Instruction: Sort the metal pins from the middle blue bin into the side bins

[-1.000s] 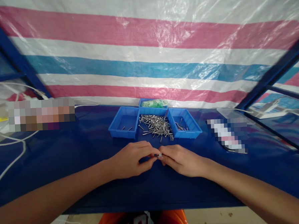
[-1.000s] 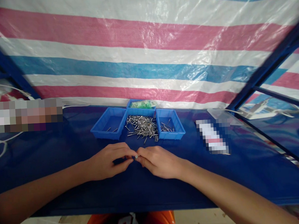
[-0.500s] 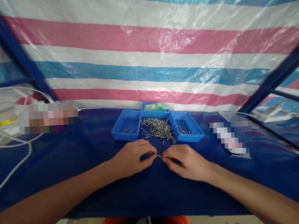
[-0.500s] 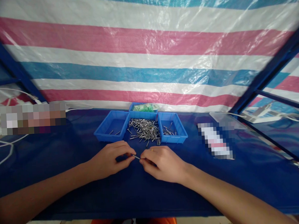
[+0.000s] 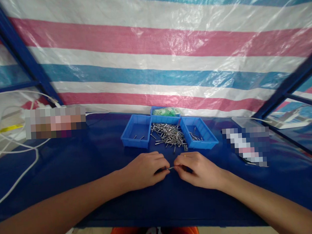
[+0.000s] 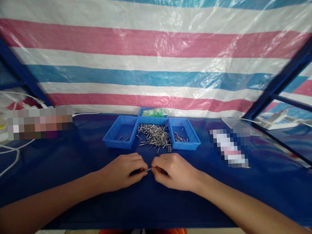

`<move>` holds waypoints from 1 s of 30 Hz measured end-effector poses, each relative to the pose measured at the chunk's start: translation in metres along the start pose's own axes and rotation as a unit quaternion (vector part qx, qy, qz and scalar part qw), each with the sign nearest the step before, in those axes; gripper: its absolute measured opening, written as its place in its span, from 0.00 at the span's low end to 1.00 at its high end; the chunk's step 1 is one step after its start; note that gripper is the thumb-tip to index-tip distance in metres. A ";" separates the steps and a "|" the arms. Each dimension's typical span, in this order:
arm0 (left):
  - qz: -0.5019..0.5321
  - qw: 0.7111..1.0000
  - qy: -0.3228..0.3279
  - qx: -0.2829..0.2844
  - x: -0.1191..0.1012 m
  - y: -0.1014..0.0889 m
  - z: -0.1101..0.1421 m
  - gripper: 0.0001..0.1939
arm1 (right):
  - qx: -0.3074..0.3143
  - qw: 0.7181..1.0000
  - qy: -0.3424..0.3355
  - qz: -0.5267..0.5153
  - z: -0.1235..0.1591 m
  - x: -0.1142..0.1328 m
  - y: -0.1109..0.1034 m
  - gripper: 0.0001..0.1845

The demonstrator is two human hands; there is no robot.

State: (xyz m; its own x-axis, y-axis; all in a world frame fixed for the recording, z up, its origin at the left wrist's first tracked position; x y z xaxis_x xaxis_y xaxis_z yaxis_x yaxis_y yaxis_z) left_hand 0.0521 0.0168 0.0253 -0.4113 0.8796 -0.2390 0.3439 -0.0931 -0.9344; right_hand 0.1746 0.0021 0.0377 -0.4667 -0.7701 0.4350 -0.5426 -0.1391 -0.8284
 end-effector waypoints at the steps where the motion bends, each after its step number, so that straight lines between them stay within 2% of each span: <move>1: 0.001 1.000 0.000 -0.003 0.000 0.000 0.000 0.05 | 0.005 1.000 0.010 -0.009 0.000 -0.002 0.001 0.08; 10: 0.007 1.000 0.005 -0.008 0.000 0.001 -0.002 0.07 | 0.038 0.999 0.018 -0.017 0.003 -0.006 0.002 0.09; 15: 0.023 0.999 -0.001 -0.047 0.005 -0.006 -0.003 0.08 | 0.060 0.998 0.019 -0.006 0.004 -0.006 0.003 0.07; 19: 0.041 0.996 0.031 -0.078 -0.001 -0.009 -0.004 0.11 | 0.073 0.997 0.013 -0.007 0.004 -0.007 0.008 0.06; 24: 0.009 0.989 0.093 -0.118 -0.015 -0.008 -0.003 0.13 | 0.085 0.996 0.012 -0.012 0.002 -0.003 0.012 0.06; 30: 0.010 0.987 0.097 -0.131 -0.015 -0.007 -0.004 0.12 | 0.093 0.993 0.036 -0.068 0.002 -0.007 0.016 0.08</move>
State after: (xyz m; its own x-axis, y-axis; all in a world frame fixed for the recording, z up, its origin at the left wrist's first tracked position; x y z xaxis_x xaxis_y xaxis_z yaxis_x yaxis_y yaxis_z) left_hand 0.0591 0.0061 0.0362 -0.2424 0.9538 -0.1774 0.5664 -0.0093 -0.8241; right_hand 0.1706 0.0034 0.0205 -0.4499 -0.6913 0.5654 -0.4687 -0.3561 -0.8084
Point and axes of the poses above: each hand's wrist, its own z-axis away from the middle knuckle, its own y-axis out of the palm, x = y × z, the point moved 6 cm from there along -z, towards the middle knuckle, and after that the axes turned 5 degrees about -z, right-handed, at the moved point
